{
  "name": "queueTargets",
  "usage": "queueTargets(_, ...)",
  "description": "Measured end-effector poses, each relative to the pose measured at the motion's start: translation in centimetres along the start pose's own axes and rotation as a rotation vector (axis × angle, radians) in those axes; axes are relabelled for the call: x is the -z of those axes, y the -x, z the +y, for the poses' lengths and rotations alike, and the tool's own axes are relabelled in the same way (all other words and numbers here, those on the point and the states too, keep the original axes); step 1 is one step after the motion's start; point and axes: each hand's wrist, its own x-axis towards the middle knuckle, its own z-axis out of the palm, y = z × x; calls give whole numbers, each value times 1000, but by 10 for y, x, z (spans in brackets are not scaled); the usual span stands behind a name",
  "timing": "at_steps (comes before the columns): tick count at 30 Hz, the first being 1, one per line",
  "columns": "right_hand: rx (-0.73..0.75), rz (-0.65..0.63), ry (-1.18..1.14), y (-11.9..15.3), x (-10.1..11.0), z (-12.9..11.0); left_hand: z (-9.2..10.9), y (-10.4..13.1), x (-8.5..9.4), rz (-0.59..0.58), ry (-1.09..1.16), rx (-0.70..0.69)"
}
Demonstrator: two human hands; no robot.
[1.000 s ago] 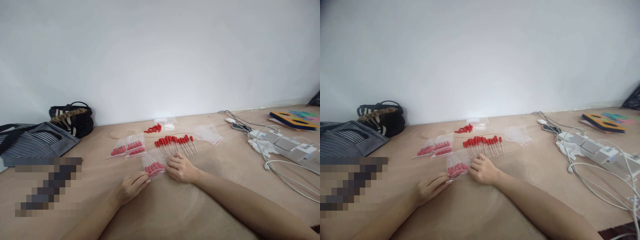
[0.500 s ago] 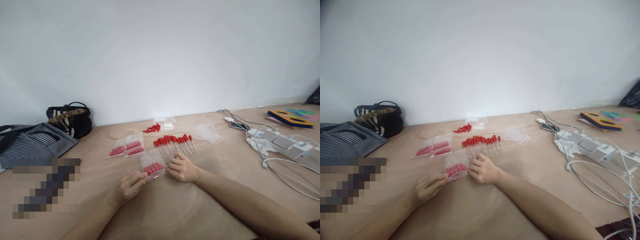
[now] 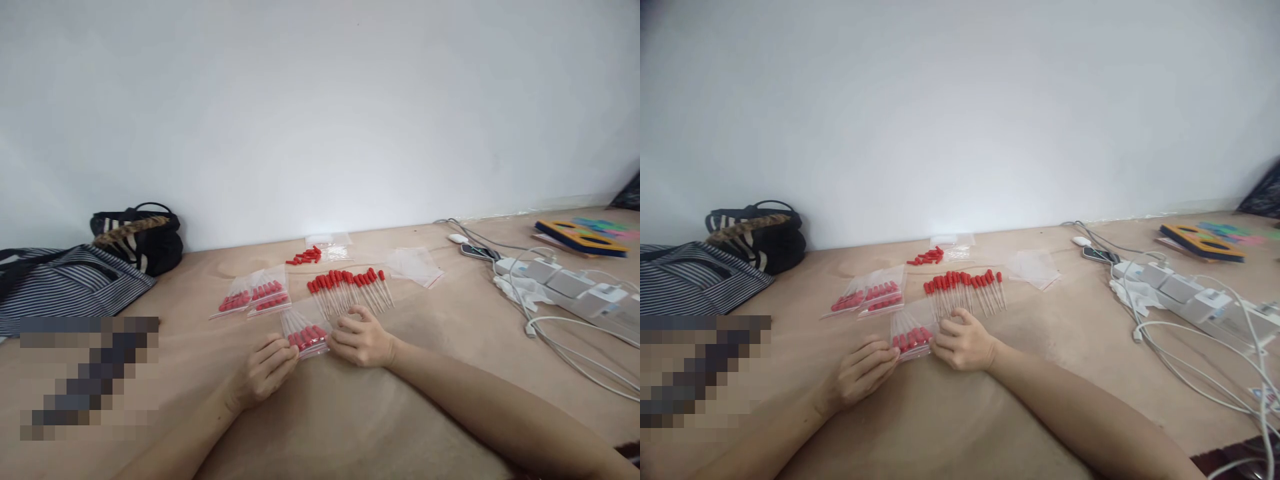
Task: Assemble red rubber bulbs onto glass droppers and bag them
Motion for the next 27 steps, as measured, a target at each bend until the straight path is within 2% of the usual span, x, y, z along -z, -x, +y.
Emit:
queueTargets(13, 3, 16, -21, -7, -6, -7, 1, -5, -2, -25, 33, 8)
queueTargets(17, 26, 21, -40, -12, -10, -11, 1, -8, -2, 1, 27, 16)
queueTargets(27, 9, 46, -64, -19, -13, -17, 2, -10, -10, 6, 27, 13)
